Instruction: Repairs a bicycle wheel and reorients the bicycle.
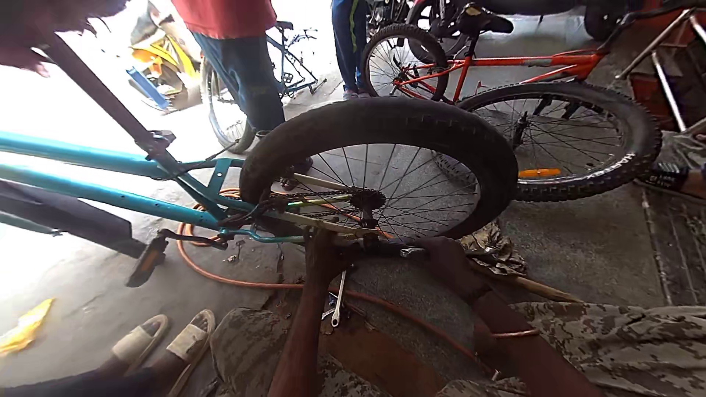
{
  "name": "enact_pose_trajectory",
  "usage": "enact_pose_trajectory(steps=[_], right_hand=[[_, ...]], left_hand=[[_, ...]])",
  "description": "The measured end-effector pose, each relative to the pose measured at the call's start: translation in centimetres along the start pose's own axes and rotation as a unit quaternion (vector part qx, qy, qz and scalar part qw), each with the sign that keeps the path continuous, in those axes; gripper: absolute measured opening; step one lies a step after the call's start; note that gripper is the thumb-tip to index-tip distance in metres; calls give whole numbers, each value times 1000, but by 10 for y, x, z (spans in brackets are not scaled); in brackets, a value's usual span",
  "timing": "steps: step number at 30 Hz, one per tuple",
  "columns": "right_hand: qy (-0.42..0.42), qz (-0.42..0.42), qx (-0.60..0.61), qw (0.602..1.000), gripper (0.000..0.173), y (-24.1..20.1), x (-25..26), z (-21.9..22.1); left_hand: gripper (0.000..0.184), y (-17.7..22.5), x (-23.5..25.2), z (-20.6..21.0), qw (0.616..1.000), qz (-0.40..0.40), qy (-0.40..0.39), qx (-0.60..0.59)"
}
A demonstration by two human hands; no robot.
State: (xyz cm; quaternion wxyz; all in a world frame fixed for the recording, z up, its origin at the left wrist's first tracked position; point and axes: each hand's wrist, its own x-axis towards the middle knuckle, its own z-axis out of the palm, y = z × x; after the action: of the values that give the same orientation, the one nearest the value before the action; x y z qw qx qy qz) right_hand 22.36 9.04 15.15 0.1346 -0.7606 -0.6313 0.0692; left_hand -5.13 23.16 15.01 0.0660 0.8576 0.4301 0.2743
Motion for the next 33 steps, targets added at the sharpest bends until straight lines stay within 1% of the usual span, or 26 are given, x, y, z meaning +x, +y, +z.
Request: enact_pose_trajectory(steps=[1, 2, 4, 6, 9, 10, 12, 14, 15, 17, 18, 19, 21, 22, 23, 24, 26, 27, 30, 33], right_hand=[[-4, 0, 6, 1000, 15, 2, -1, 2], [-8, 2, 9, 1000, 17, 4, 0, 4], [-21, 13, 10, 1000, 22, 6, 4, 6], [-34, 22, 18, 999, 24, 6, 5, 6], [-61, 25, 17, 998, 26, 4, 5, 5], [-75, 28, 13, 997, 26, 5, 6, 3], [-104, 31, 20, 994, 29, 1, 10, -8], [-121, 23, 13, 992, 43, -17, 11, -35], [-121, 14, -2, 993, 48, -31, 8, -52], [-107, -15, -26, 994, 51, -60, -10, -75], [-127, -18, -22, 992, 49, -71, -22, -76], [-175, -12, -8, 984, 48, -77, -32, -70], [-299, 23, 69, 951, 47, -75, -45, -42], [-315, 38, 112, 942, 44, -68, -52, -23], [-294, 47, 146, 944, 41, -63, -56, -8], [-247, 46, 179, 951, 39, -57, -57, 3], [-154, 38, 223, 962, 37, -50, -49, 6], [-117, 23, 220, 968, 34, -48, -40, 1], [-47, -68, 136, 987, 28, -48, -7, -10], [-37, -108, 65, 991, 22, -52, 8, -8]], left_hand=[[69, 3, -3, 2, 999, -29, -7, -18], [72, 7, -4, 3, 997, -67, -31, -33], [73, 11, 3, 7, 989, -116, -75, -45], [62, 12, 13, 7, 982, -139, -118, -49], [56, 7, 21, 7, 978, -122, -168, -35], [54, 6, 22, 9, 977, -112, -177, -28], [56, 7, 22, 10, 979, -95, -179, -27], [55, 10, 25, 4, 977, -97, -189, -34], [52, 11, 27, 0, 974, -100, -199, -36], [42, 13, 23, -2, 978, -90, -185, -44], [40, 15, 16, -2, 982, -81, -162, -51], [41, 15, 12, -2, 985, -73, -142, -60], [44, 13, 10, 0, 990, -56, -116, -65], [44, 12, 10, 1, 991, -51, -112, -59], [43, 12, 13, 2, 990, -56, -119, -48], [42, 13, 17, 1, 989, -60, -127, -41], [40, 17, 16, -2, 989, -57, -128, -50], [41, 16, 16, -1, 990, -52, -124, -50], [48, 6, 23, 5, 988, -56, -140, -32], [48, 4, 20, 6, 991, -41, -123, -38]])
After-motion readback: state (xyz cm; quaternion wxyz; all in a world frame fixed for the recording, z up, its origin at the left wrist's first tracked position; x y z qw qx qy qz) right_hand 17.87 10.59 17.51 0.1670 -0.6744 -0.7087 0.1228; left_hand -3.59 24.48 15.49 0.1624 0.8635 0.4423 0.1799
